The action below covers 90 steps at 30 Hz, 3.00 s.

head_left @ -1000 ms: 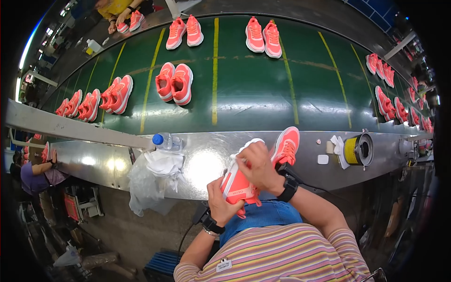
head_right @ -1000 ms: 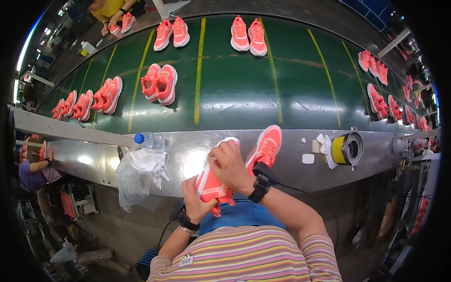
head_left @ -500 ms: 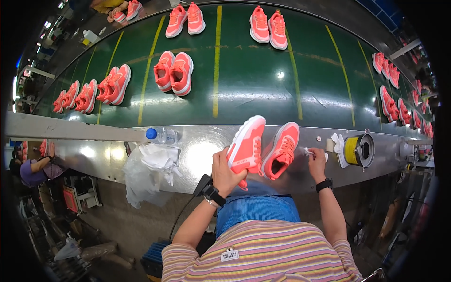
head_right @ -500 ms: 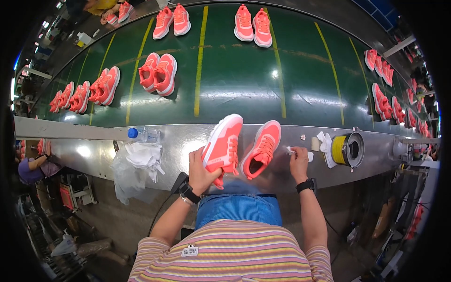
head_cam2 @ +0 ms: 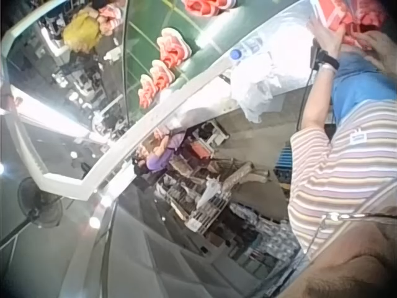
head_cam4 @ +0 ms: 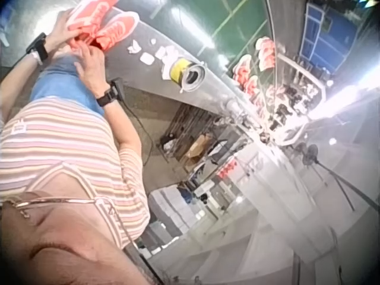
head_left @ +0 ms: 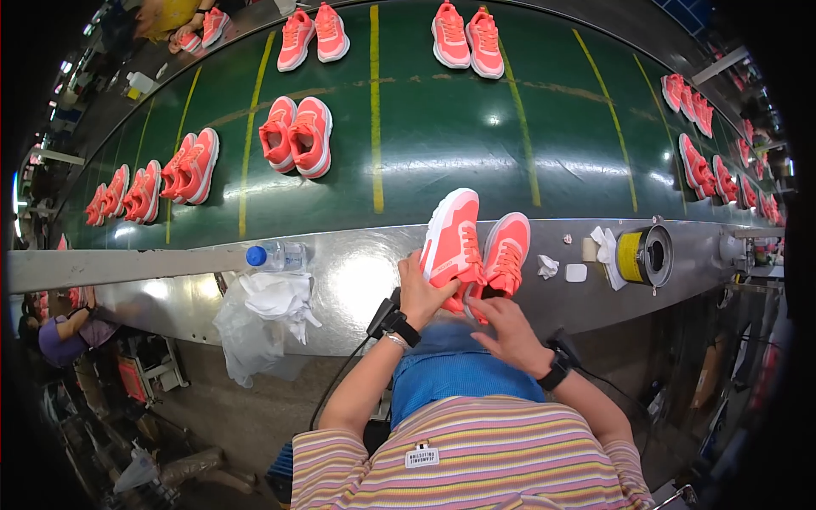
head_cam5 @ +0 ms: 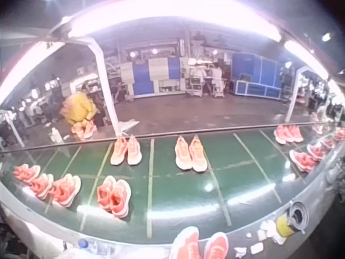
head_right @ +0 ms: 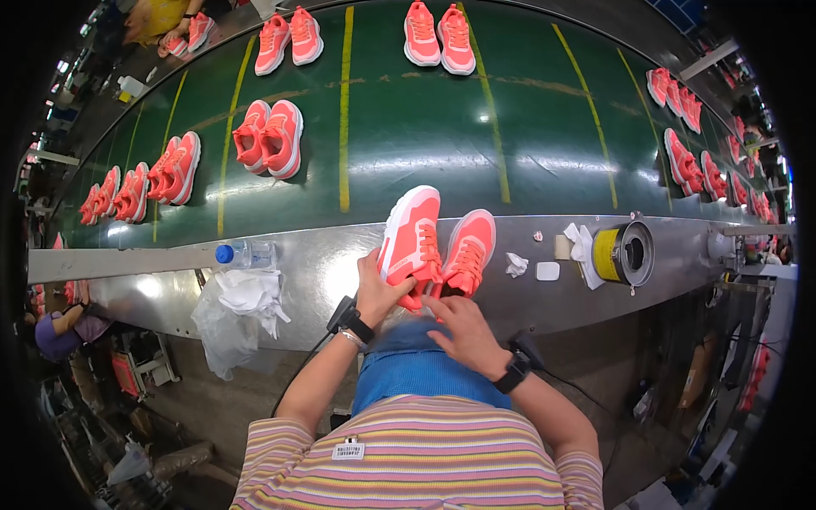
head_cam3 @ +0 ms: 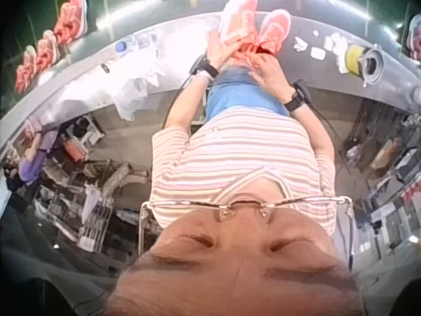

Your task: Cleaning the outsoles and inspecting pink sneakers on a factory assembly line.

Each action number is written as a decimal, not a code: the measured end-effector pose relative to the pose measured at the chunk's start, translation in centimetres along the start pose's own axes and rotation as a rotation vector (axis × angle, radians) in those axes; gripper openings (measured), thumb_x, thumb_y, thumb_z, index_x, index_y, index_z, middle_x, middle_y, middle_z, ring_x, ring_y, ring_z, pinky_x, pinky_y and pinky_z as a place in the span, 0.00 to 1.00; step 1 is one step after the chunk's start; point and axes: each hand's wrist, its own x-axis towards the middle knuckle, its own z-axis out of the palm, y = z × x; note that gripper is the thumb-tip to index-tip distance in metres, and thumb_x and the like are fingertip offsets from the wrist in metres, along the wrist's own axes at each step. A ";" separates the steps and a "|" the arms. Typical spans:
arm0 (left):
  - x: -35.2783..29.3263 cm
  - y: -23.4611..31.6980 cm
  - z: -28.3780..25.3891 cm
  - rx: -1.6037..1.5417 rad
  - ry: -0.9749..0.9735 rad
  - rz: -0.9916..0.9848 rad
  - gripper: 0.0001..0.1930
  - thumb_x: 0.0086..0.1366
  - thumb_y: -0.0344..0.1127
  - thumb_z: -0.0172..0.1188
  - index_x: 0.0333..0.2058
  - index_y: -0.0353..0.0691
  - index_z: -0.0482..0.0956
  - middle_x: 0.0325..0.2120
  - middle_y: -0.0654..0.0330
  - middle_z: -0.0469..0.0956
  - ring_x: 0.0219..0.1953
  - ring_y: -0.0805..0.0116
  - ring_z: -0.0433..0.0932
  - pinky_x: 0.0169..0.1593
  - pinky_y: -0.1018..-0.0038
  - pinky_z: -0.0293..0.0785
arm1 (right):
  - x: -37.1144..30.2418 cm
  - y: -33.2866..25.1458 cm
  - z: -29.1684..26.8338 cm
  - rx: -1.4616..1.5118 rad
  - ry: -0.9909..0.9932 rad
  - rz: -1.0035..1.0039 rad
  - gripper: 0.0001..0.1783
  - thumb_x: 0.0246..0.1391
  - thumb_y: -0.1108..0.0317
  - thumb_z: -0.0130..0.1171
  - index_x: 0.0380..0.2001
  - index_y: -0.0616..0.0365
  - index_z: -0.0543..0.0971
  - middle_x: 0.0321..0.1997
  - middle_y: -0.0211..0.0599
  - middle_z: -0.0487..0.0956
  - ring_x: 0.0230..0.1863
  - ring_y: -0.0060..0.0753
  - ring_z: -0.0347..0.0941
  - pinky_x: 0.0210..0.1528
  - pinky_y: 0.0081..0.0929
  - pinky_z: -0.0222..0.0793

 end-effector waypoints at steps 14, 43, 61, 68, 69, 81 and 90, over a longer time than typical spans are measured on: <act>0.7 -3.5 -1.3 -1.061 -0.512 -0.303 0.36 0.53 0.26 0.63 0.59 0.34 0.54 0.54 0.56 0.66 0.53 0.69 0.67 0.55 0.73 0.64 | -0.7 2.1 3.1 -0.013 0.022 0.035 0.30 0.43 0.74 0.57 0.54 0.53 0.66 0.40 0.44 0.70 0.43 0.47 0.66 0.47 0.37 0.62; -4.5 -1.6 -7.1 0.597 0.073 0.241 0.51 0.34 0.35 0.70 0.58 0.30 0.51 0.49 0.43 0.59 0.51 0.46 0.60 0.55 0.57 0.58 | 1.1 3.3 -6.6 1.286 -0.002 0.356 0.07 0.54 0.77 0.51 0.38 0.63 0.72 0.33 0.34 0.76 0.33 0.23 0.73 0.37 0.20 0.71; -1.0 -9.7 -19.5 0.118 0.535 0.007 0.46 0.45 0.33 0.69 0.59 0.34 0.49 0.54 0.47 0.57 0.56 0.53 0.60 0.54 0.62 0.64 | 4.5 -7.2 4.2 1.190 0.235 0.468 0.16 0.50 0.81 0.54 0.44 0.64 0.69 0.42 0.37 0.75 0.42 0.22 0.72 0.46 0.18 0.68; 2.8 -11.9 -19.6 0.008 0.629 0.000 0.42 0.44 0.30 0.69 0.56 0.36 0.54 0.48 0.49 0.61 0.52 0.54 0.63 0.53 0.64 0.65 | 5.0 -7.3 5.6 1.108 0.219 0.464 0.12 0.50 0.79 0.56 0.40 0.64 0.72 0.34 0.32 0.76 0.36 0.18 0.72 0.39 0.15 0.70; 3.2 -12.5 -19.8 0.050 0.667 0.023 0.40 0.44 0.30 0.69 0.55 0.35 0.56 0.46 0.50 0.62 0.51 0.55 0.63 0.52 0.64 0.65 | 5.2 -7.5 5.9 1.116 0.219 0.456 0.11 0.50 0.79 0.56 0.39 0.64 0.73 0.33 0.31 0.75 0.35 0.17 0.72 0.38 0.15 0.70; -2.1 -0.9 -18.2 0.094 0.184 0.406 0.38 0.40 0.28 0.65 0.53 0.34 0.61 0.48 0.46 0.64 0.51 0.47 0.64 0.55 0.60 0.60 | 12.7 -10.8 6.2 0.590 0.507 0.107 0.10 0.44 0.77 0.59 0.33 0.61 0.74 0.31 0.33 0.73 0.26 0.22 0.69 0.30 0.19 0.67; -2.3 -0.1 -18.6 0.248 0.180 0.441 0.40 0.36 0.24 0.65 0.53 0.36 0.61 0.48 0.47 0.64 0.50 0.48 0.64 0.54 0.61 0.61 | 11.2 -12.1 5.6 1.241 0.241 0.172 0.10 0.51 0.79 0.55 0.39 0.63 0.76 0.38 0.31 0.75 0.38 0.19 0.72 0.39 0.17 0.69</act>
